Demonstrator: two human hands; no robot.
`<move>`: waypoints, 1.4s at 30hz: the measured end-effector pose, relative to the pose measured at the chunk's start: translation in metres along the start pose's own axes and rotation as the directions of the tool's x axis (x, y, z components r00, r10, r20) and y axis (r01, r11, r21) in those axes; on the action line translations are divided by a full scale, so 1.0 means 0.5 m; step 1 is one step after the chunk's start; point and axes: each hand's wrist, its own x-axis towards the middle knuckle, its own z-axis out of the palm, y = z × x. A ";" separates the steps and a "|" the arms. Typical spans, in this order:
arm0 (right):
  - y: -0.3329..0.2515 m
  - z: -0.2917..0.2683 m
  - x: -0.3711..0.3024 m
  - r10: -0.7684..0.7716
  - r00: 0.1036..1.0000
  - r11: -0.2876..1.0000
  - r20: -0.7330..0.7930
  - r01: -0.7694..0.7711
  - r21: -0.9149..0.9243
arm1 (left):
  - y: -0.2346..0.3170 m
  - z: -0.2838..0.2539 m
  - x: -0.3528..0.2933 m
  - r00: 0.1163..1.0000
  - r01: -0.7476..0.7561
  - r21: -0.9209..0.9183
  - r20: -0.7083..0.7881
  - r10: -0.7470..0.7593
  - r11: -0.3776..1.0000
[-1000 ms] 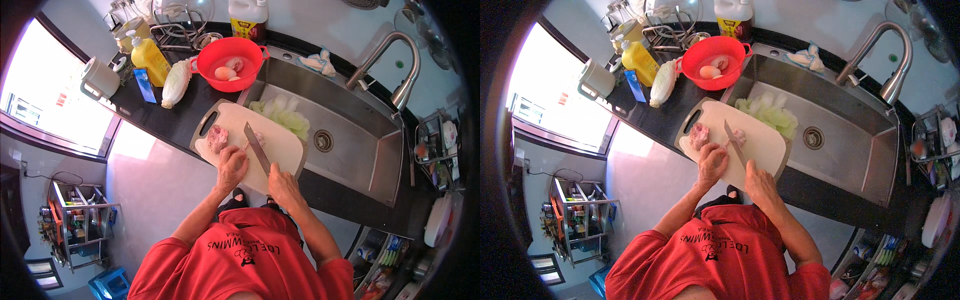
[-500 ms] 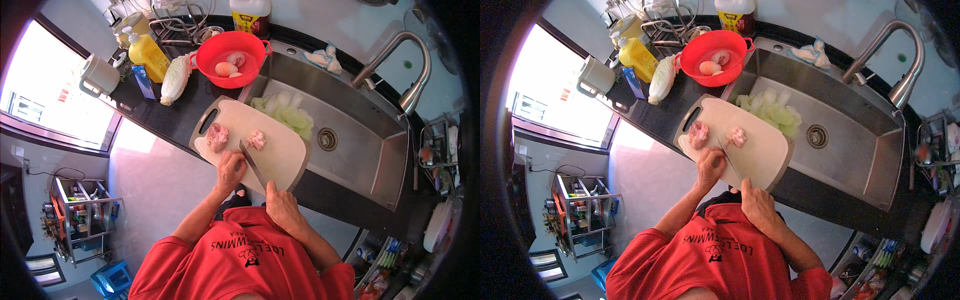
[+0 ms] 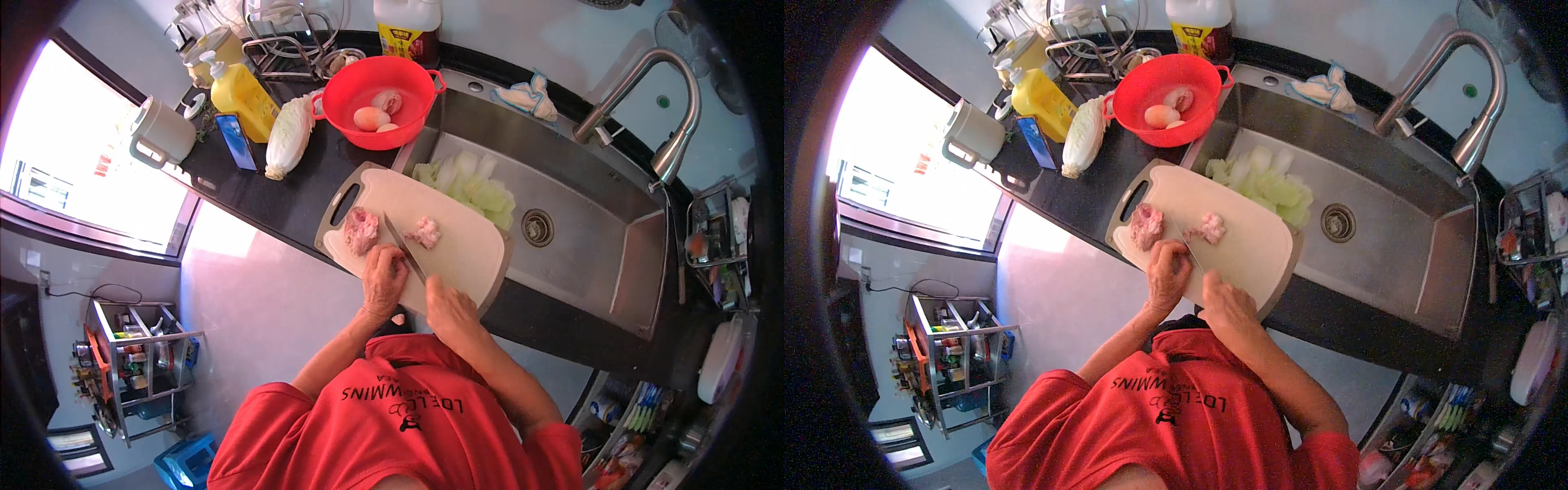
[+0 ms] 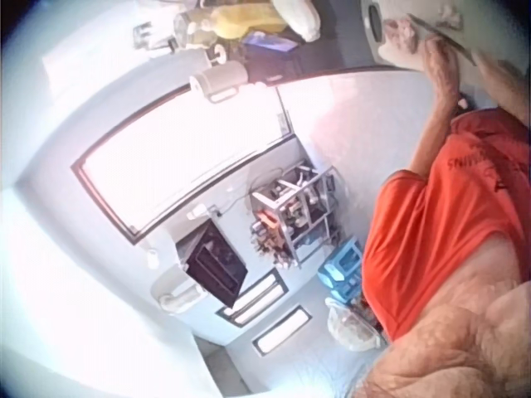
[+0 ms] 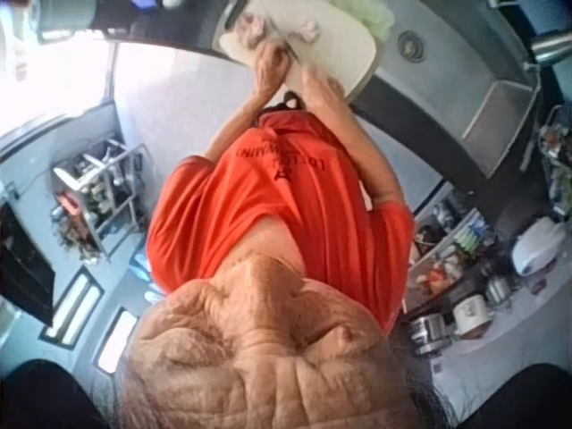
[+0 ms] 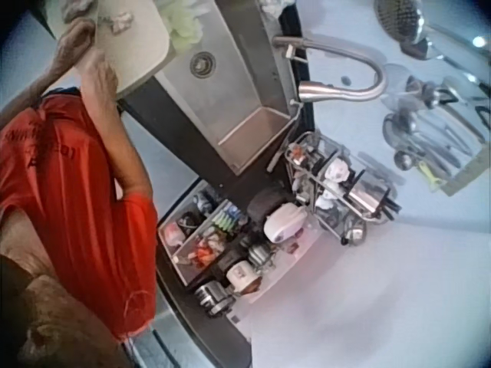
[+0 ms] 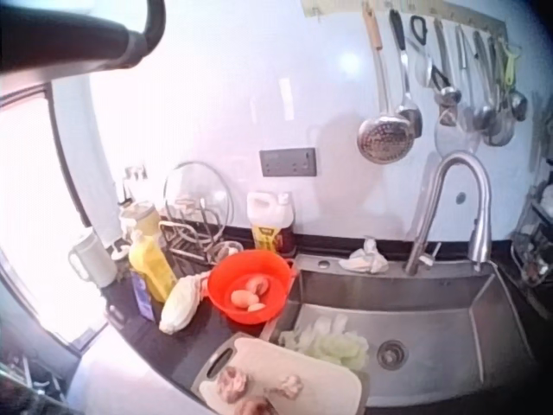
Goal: The person chops a piece of raw meat into small cubes on a white cutting board using a knife. The person holds the meat with one hand and uses the knife with the other to slice the meat repeatedly. The chopped meat accumulates on the cutting board.
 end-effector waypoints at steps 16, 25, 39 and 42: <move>0.119 -0.085 -0.079 0.126 0.991 0.950 -0.047 -0.107 0.293 | 0.076 0.015 0.028 0.992 -0.072 0.040 -0.099 0.075 0.997; 0.084 -0.040 -0.054 -0.044 0.999 0.999 0.025 0.044 -0.026 | 0.030 -0.071 0.021 0.970 0.092 0.182 -0.240 -0.047 0.979; 0.073 -0.041 -0.016 0.095 0.995 0.995 0.017 -0.095 -0.014 | -0.026 -0.088 0.050 0.998 0.055 -0.017 0.031 -0.055 0.998; 0.057 -0.044 -0.018 0.051 0.998 0.999 -0.048 -0.051 0.002 | -0.025 -0.085 0.036 0.996 -0.001 -0.079 0.094 0.009 0.997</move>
